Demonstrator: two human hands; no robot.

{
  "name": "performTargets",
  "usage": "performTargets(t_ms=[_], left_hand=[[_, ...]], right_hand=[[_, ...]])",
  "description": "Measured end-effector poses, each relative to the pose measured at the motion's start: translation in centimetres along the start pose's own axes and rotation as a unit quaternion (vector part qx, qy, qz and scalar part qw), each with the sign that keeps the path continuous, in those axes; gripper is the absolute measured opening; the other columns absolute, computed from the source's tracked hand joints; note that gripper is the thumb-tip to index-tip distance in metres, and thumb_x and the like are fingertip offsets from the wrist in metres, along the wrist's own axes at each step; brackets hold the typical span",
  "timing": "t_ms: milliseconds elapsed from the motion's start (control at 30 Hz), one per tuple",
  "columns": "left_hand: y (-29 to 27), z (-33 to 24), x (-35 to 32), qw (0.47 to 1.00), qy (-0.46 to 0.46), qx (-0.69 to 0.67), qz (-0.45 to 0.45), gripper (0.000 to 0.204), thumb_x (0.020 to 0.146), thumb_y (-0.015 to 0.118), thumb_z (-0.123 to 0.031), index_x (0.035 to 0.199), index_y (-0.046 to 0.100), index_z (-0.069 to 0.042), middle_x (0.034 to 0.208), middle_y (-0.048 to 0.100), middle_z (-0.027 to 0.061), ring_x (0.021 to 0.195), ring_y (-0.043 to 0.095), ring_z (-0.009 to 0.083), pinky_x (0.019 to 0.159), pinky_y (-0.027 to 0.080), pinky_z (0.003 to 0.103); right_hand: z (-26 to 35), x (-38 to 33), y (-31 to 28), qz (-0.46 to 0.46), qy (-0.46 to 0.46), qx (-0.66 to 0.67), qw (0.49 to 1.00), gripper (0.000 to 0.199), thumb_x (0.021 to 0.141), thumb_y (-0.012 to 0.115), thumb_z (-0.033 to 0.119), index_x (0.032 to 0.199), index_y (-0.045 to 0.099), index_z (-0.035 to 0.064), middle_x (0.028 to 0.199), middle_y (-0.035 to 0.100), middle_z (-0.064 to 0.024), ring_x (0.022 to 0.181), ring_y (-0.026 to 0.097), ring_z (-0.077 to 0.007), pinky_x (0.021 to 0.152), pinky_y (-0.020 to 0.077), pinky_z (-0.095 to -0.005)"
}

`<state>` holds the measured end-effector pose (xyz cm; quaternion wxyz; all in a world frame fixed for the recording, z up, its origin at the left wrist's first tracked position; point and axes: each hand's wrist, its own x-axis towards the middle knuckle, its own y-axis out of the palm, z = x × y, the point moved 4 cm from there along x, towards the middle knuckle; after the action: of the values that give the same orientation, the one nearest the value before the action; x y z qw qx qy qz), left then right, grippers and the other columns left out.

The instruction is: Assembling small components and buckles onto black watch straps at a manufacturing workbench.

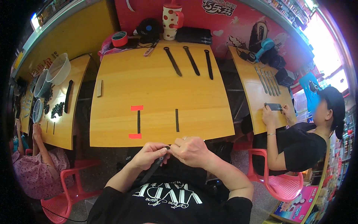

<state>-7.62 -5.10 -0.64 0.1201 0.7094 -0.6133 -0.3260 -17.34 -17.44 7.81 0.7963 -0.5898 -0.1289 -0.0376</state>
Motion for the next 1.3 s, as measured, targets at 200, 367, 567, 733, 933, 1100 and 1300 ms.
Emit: performTargets(t_ms=[200,367,567,733,933,1100,1300], left_hand=[[-0.5,-0.5,0.4,0.997,-0.030,-0.060,0.024,0.020,0.089,0.069,-0.014,0.103,0.070,0.000,0.081,0.068,0.0049,0.072,0.061,0.0106,0.065,0.050,0.024],[-0.4,-0.1,0.4,0.997,-0.008,-0.069,-0.025,0.015,0.085,0.072,-0.009,0.097,0.071,0.000,0.077,0.067,0.0028,0.067,0.060,0.0103,0.062,0.047,0.022],[1.1,-1.2,-0.7,0.977,0.088,-0.166,-0.105,0.013,0.087,0.069,-0.010,0.095,0.071,0.001,0.083,0.067,0.0058,0.068,0.059,0.0119,0.061,0.046,0.023],[-0.7,-4.0,0.1,0.946,0.217,-0.193,-0.147,0.021,0.093,0.063,-0.017,0.103,0.066,0.001,0.083,0.065,0.0041,0.068,0.059,0.0119,0.060,0.047,0.024],[-0.2,-4.3,1.0,0.961,0.158,-0.146,-0.173,0.030,0.101,0.052,-0.030,0.105,0.062,-0.002,0.082,0.063,0.0026,0.066,0.059,0.0093,0.058,0.049,0.024],[0.5,-3.0,0.3,0.968,0.146,-0.128,-0.157,0.028,0.102,0.052,-0.029,0.105,0.061,-0.002,0.080,0.062,0.0027,0.064,0.058,0.0090,0.058,0.050,0.024],[0.7,-1.9,0.1,0.970,0.136,-0.144,-0.142,0.025,0.101,0.054,-0.024,0.107,0.060,-0.001,0.081,0.061,0.0034,0.065,0.059,0.0108,0.061,0.051,0.024]], right_hand=[[0.0,0.4,-1.0,0.000,-0.051,0.012,0.999,0.026,0.080,0.071,0.025,0.069,0.053,0.0100,0.065,0.051,-0.0048,0.056,0.059,-0.0226,0.047,0.0442,-0.0349],[-0.2,0.6,-0.8,0.017,-0.097,-0.037,0.994,0.024,0.079,0.068,0.025,0.069,0.053,0.0108,0.064,0.051,-0.0035,0.055,0.059,-0.0199,0.046,0.0445,-0.0336],[1.4,0.8,-1.4,-0.060,-0.100,-0.146,0.982,0.027,0.078,0.067,0.028,0.064,0.050,0.0125,0.060,0.047,-0.0021,0.052,0.056,-0.0156,0.043,0.0413,-0.0307],[4.5,-0.8,-0.7,-0.128,-0.086,-0.138,0.978,0.036,0.076,0.072,0.033,0.060,0.047,0.0130,0.056,0.042,-0.0007,0.047,0.049,-0.0149,0.040,0.0344,-0.0297],[1.9,-0.6,-1.7,-0.139,0.027,-0.082,0.986,0.035,0.081,0.072,0.033,0.062,0.051,0.0116,0.060,0.049,-0.0036,0.050,0.055,-0.0181,0.043,0.0393,-0.0303],[1.3,0.5,-2.4,-0.118,0.019,-0.022,0.993,0.040,0.078,0.073,0.042,0.064,0.053,0.0108,0.062,0.049,-0.0034,0.052,0.056,-0.0184,0.045,0.0410,-0.0309],[1.6,0.9,-2.7,-0.122,-0.029,-0.058,0.990,0.043,0.074,0.076,0.043,0.062,0.050,0.0113,0.060,0.044,-0.0026,0.050,0.052,-0.0187,0.044,0.0378,-0.0321]])
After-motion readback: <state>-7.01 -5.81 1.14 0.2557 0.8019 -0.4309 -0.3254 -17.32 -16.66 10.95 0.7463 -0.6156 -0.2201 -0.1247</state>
